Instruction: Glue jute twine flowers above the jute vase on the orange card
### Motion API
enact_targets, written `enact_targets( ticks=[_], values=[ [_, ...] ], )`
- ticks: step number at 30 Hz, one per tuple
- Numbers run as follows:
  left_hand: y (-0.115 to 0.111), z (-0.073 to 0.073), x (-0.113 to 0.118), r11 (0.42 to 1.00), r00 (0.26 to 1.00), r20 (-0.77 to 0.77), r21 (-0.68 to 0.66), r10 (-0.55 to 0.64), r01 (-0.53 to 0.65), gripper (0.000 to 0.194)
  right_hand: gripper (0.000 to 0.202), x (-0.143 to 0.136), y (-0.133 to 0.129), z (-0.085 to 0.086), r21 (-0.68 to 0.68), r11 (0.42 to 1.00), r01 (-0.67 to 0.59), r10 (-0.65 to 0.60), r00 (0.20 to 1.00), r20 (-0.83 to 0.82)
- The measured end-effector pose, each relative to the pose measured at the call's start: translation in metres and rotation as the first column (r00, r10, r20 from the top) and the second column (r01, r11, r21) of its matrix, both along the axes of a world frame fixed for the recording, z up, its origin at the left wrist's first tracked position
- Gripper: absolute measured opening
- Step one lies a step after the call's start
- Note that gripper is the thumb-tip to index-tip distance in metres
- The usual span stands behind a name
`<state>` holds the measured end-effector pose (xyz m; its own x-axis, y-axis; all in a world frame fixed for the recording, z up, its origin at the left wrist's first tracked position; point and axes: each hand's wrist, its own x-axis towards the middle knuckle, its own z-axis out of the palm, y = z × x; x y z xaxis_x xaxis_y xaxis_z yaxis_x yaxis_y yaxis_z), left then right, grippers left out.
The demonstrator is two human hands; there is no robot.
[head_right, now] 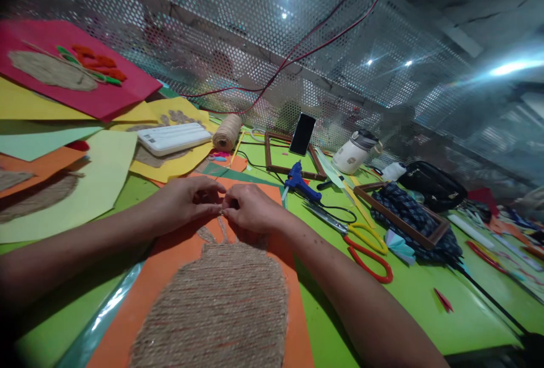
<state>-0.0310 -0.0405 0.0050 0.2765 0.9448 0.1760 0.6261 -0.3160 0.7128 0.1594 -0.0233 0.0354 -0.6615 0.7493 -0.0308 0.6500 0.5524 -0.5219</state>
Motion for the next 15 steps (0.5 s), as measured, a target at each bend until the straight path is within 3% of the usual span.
enact_targets(
  ticks=[2,9,12,15],
  values=[
    [-0.001,0.001,0.0,0.999,0.999,0.013,-0.03,-0.035,0.035,0.023,0.013,-0.001,0.0,-0.002,-0.009,1.0,0.013,-0.013,1.0,-0.01],
    [0.002,-0.001,0.001,1.0,0.997,-0.075,-0.026,0.012,-0.014,0.015,0.015,0.001,0.003,-0.001,-0.054,0.998,0.038,-0.041,0.998,-0.048],
    [0.004,-0.002,0.004,0.998,0.995,-0.084,-0.036,0.045,-0.048,0.017,0.014,0.009,0.01,0.001,-0.249,0.969,-0.005,-0.04,0.984,-0.176],
    [0.006,-0.002,0.007,0.997,0.995,-0.084,-0.046,0.059,-0.063,0.017,0.013,0.015,0.016,-0.001,-0.44,0.897,0.045,-0.175,0.95,-0.26]
  ],
)
